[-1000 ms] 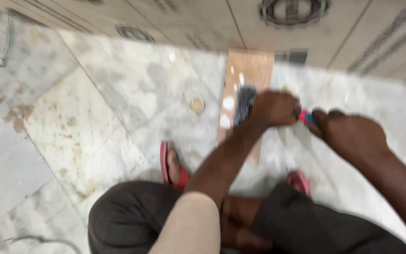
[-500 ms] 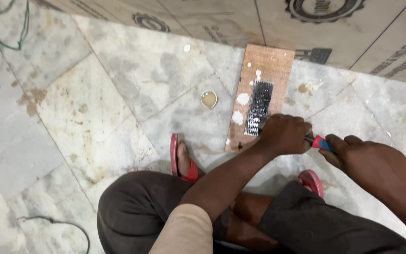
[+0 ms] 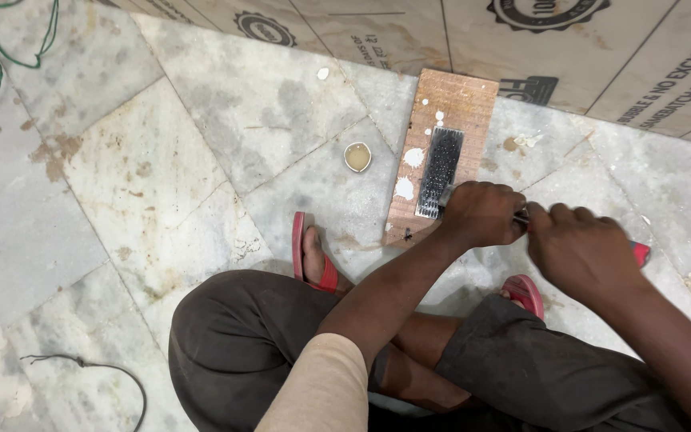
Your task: The person sits on the floor and uses a sharpening stone to sharpen a metal scraper tool. They repeatedly rub the tool against the stone, occasionally applying a liquid from a small container to the surface.
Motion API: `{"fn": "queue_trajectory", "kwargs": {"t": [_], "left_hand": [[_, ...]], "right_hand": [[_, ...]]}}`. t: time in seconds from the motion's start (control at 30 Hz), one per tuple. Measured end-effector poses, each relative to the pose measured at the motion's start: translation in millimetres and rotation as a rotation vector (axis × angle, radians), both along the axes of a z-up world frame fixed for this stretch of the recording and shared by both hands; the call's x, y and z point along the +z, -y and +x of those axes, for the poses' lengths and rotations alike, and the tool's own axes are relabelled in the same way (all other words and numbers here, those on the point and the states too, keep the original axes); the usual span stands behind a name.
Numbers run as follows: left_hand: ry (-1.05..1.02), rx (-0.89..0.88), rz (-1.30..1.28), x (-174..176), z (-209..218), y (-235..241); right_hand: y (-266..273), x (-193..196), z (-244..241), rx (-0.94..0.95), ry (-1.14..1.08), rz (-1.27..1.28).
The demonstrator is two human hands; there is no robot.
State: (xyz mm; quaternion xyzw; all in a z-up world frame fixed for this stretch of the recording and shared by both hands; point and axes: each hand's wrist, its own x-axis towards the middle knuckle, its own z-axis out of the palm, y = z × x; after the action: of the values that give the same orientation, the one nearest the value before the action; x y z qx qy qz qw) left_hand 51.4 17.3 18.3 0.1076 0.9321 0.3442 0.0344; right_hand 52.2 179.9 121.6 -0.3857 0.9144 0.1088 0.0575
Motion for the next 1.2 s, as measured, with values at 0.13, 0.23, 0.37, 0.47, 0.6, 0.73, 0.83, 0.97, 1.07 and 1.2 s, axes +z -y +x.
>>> {"fn": "queue_trajectory", "kwargs": {"t": [0.13, 0.23, 0.37, 0.47, 0.6, 0.73, 0.83, 0.97, 1.07, 1.2], "left_hand": [[-0.034, 0.015, 0.042, 0, 5, 3], [-0.073, -0.002, 0.061, -1, 7, 7], [-0.124, -0.053, 0.062, -8, 9, 7], [-0.174, -0.045, 0.073, -14, 9, 5], [-0.248, -0.006, 0.131, -14, 10, 8], [-0.175, 0.048, 0.166, -7, 9, 10], [-0.162, 0.093, 0.165, -5, 8, 8], [-0.178, 0.118, 0.162, -9, 8, 5], [-0.168, 0.097, 0.134, -9, 7, 3], [-0.15, 0.064, 0.12, -11, 9, 6]], "right_hand": [[7, -10, -2, -0.041, 0.04, 0.032], [0, -19, -1, -0.049, 0.096, 0.071], [-8, -40, 1, -0.056, 0.164, 0.083], [-10, -44, -5, -0.018, 0.158, 0.041], [3, -21, -4, -0.06, 0.195, 0.081], [22, 9, -6, -0.052, 0.207, 0.153], [33, 22, -9, -0.068, 0.212, 0.216], [36, 24, -9, -0.083, 0.221, 0.24], [34, 18, -8, -0.082, 0.216, 0.193], [29, 8, -8, -0.065, 0.203, 0.24]]}}
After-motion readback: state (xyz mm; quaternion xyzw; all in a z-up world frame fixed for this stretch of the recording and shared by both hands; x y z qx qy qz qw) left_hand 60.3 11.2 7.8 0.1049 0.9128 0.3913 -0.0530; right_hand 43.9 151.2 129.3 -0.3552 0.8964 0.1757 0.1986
